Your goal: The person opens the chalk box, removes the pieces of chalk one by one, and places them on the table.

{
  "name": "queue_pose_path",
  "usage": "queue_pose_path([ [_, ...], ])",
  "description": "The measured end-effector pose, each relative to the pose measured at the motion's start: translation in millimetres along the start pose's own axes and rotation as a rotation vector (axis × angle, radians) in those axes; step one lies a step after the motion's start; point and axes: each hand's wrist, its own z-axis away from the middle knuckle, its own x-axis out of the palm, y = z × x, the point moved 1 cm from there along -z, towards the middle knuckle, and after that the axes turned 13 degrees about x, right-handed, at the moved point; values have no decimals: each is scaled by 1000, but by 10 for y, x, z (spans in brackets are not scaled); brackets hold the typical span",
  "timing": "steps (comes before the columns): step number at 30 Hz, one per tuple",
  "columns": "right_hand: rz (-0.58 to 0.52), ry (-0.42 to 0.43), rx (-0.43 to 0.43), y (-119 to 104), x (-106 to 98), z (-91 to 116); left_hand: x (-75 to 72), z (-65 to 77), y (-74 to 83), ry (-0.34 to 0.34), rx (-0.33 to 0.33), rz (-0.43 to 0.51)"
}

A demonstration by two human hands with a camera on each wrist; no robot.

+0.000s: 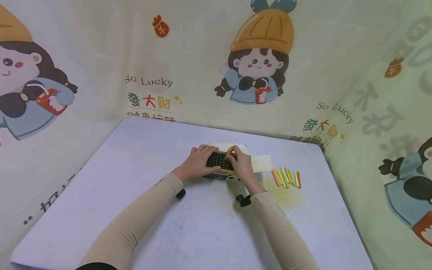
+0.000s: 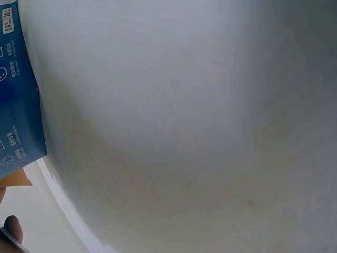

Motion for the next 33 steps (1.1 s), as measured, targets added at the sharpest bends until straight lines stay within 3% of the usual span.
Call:
queue_pose_path([
  [13, -140, -31, 70, 42, -66, -49, 6, -30, 23, -2, 2, -4],
  [19, -209, -93, 96, 75, -96, -84, -21, -11, 35, -11, -14, 5],
  [26, -422, -178, 72, 130, -214, -63, -20, -26, 36, 3, 0, 8],
  [33, -490, -212, 21, 183, -463, 30, -30, 5, 12, -10, -5, 20],
])
